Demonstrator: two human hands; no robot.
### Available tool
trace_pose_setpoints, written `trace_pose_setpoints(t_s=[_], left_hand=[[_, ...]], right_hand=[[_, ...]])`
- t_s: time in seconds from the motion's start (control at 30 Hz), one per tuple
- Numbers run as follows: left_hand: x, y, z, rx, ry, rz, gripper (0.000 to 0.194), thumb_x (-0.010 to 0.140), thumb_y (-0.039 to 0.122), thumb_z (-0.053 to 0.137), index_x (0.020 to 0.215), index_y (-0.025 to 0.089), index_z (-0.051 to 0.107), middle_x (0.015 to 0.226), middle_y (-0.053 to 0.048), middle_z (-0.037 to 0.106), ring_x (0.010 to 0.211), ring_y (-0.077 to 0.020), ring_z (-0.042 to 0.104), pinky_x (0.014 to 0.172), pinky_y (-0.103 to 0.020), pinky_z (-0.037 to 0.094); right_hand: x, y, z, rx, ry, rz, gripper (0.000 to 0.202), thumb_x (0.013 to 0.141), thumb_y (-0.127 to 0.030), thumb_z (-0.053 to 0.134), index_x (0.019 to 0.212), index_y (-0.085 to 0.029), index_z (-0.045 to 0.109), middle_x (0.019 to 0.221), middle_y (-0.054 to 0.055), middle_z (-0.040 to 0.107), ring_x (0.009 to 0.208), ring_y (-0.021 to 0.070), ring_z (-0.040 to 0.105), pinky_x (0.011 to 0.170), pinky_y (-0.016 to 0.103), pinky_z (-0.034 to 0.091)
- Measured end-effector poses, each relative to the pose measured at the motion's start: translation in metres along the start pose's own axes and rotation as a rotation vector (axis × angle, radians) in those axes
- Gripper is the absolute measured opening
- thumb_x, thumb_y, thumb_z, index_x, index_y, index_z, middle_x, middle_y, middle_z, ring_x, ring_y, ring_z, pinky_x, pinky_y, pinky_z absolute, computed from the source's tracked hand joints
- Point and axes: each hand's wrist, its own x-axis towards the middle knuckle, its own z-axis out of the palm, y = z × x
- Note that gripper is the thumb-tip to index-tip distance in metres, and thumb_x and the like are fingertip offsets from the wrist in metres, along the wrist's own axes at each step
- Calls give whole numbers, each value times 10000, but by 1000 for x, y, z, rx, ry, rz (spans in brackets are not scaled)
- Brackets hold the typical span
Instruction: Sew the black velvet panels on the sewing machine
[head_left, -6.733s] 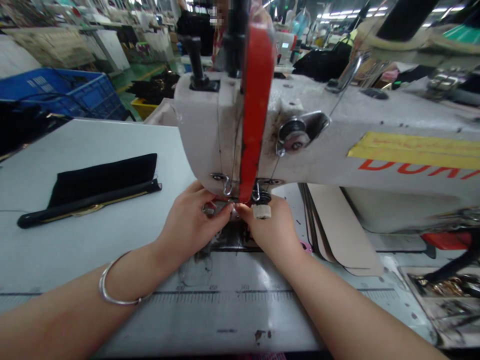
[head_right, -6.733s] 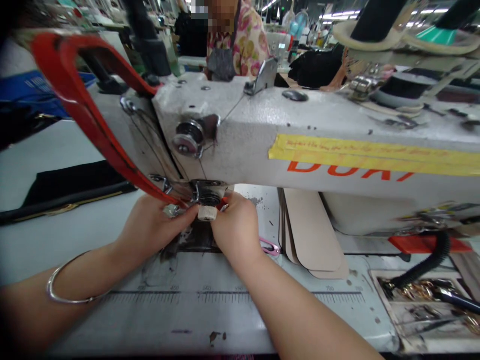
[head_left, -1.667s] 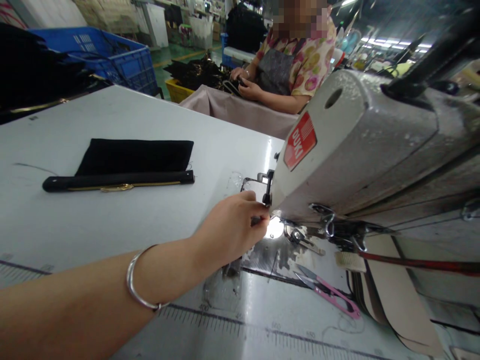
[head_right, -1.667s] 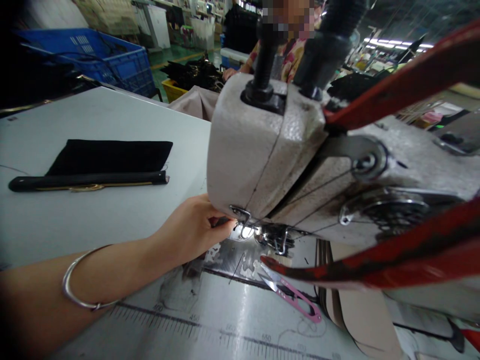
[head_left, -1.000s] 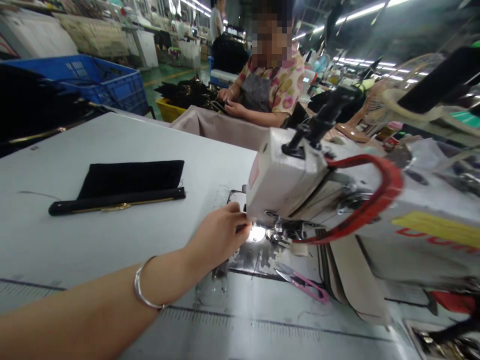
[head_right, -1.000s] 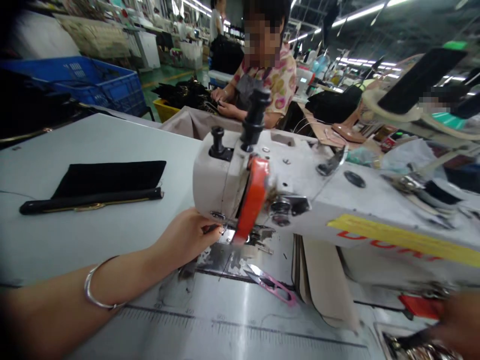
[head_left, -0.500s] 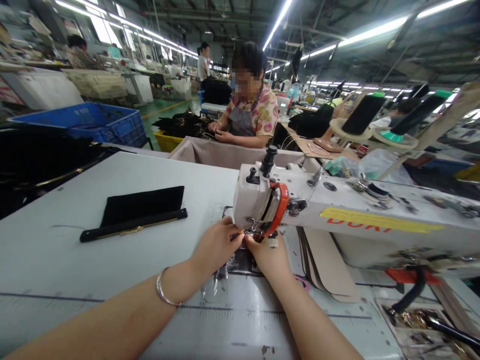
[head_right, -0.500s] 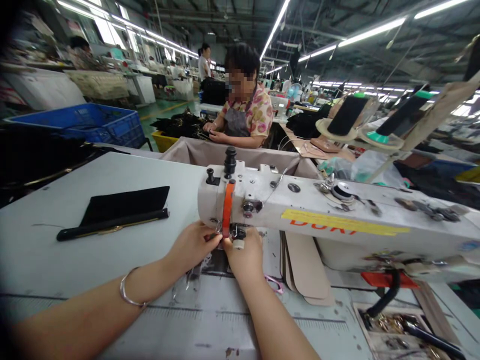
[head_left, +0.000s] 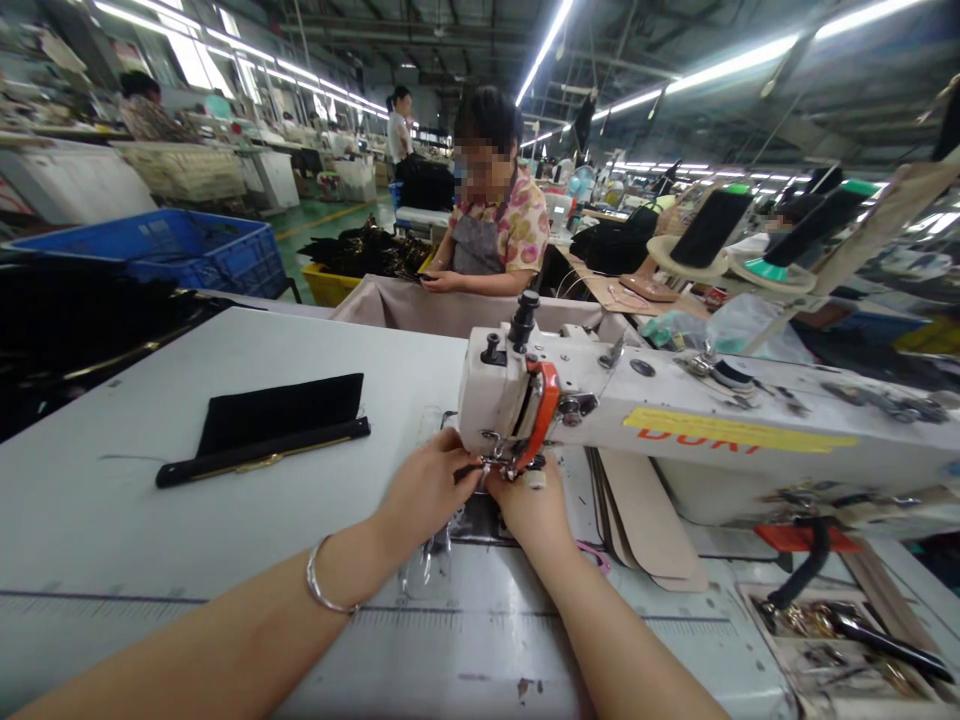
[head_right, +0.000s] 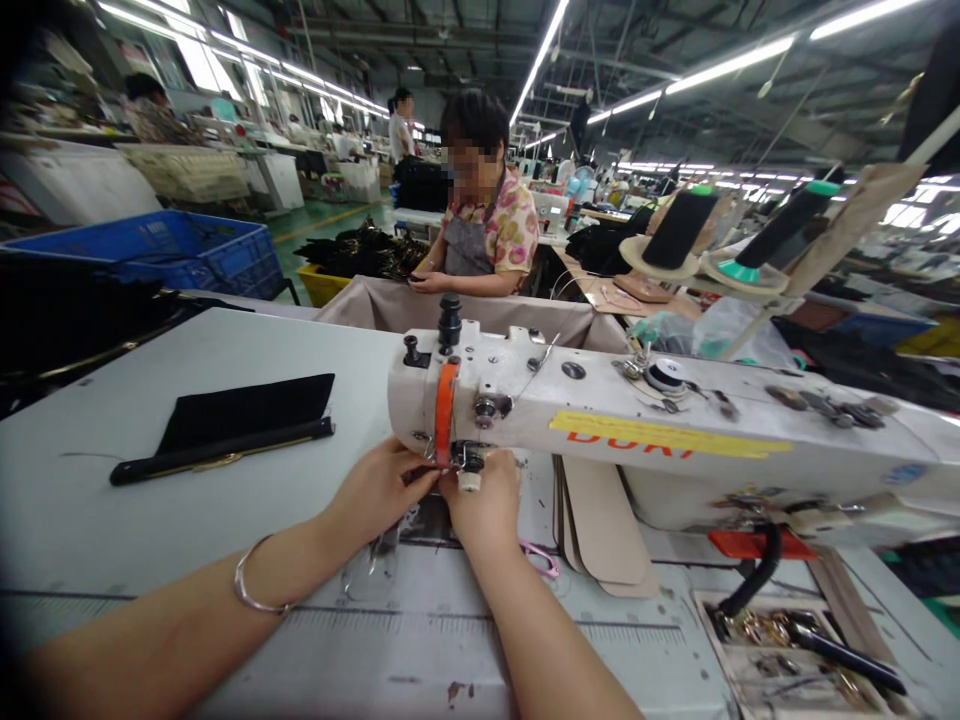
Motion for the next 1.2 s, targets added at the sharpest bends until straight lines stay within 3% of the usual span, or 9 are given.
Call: trace_pose_setpoints(t_s=[0.13, 0.3, 0.4, 0.5, 0.6, 0.8, 1.03, 1.13, 1.2], left_hand=[[-14, 4, -8, 97, -38, 163, 240, 936, 200, 568, 1153, 213, 671, 1106, -87, 617, 1049, -237, 589, 961, -400, 493], [-17, 6, -9, 65, -200, 310, 185, 967, 204, 531, 995, 199, 714, 896, -59, 636, 866, -203, 601, 783, -339, 509], [-13, 2, -13, -76, -294, 345, 179, 958, 214, 565, 897, 202, 733, 910, -38, 675, 889, -184, 616, 830, -323, 488], [-7, -4, -22, -213, -418, 328, 131, 939, 225, 610, 944, 240, 740, 978, -3, 715, 948, -163, 636, 904, -301, 469], [-2, -8, -31, -305, -470, 255, 157, 952, 238, 589, 967, 259, 743, 980, 4, 728, 951, -150, 647, 920, -287, 471], [6, -20, -30, -254, -290, 99, 226, 959, 277, 554, 915, 253, 774, 949, -37, 731, 955, -189, 650, 924, -343, 486], [19, -31, -14, -20, 35, -70, 167, 880, 132, 560, 885, 169, 722, 954, -68, 663, 948, -212, 606, 898, -359, 485], [14, -34, -25, 56, 114, -78, 247, 892, 135, 534, 1106, 161, 655, 1078, -87, 626, 1045, -218, 578, 971, -379, 460], [5, -44, -43, 174, 84, -82, 256, 920, 198, 529, 1150, 168, 636, 1101, -89, 626, 1070, -227, 570, 1011, -395, 434]], right_hand=[[-25, -16, -33, 77, -34, -61, 93, 658, -109, 577, 660, -201, 595, 823, 33, 611, 877, 214, 543, 778, 314, 403], [-45, -25, -59, 373, -386, -165, 174, 646, -28, 533, 649, -202, 543, 727, -27, 565, 764, 142, 545, 714, 248, 411], [-36, -12, -50, 82, -351, -279, 243, 756, -66, 543, 915, -206, 663, 867, 20, 624, 867, 185, 546, 771, 295, 404], [-27, 2, -35, -215, -359, -412, 444, 869, -148, 515, 1291, -261, 591, 1007, 70, 634, 959, 231, 534, 844, 359, 386], [-26, 8, -25, -342, -388, -421, 452, 900, -198, 503, 1339, -283, 570, 915, 66, 622, 911, 231, 542, 837, 368, 383], [-29, 7, -19, -404, -326, -431, 479, 897, -224, 509, 1369, -298, 546, 920, 74, 629, 920, 244, 540, 851, 383, 384], [-29, 3, -24, -353, -276, -477, 379, 913, -185, 488, 1260, -255, 624, 959, 71, 654, 926, 239, 565, 848, 388, 425], [-47, 14, -44, -329, -187, -513, 280, 903, -179, 499, 1115, -236, 674, 987, 75, 659, 932, 242, 583, 856, 399, 454], [-64, 37, -57, -390, -137, -546, 322, 859, -187, 539, 1156, -245, 648, 1061, 80, 661, 940, 255, 602, 820, 399, 492]])
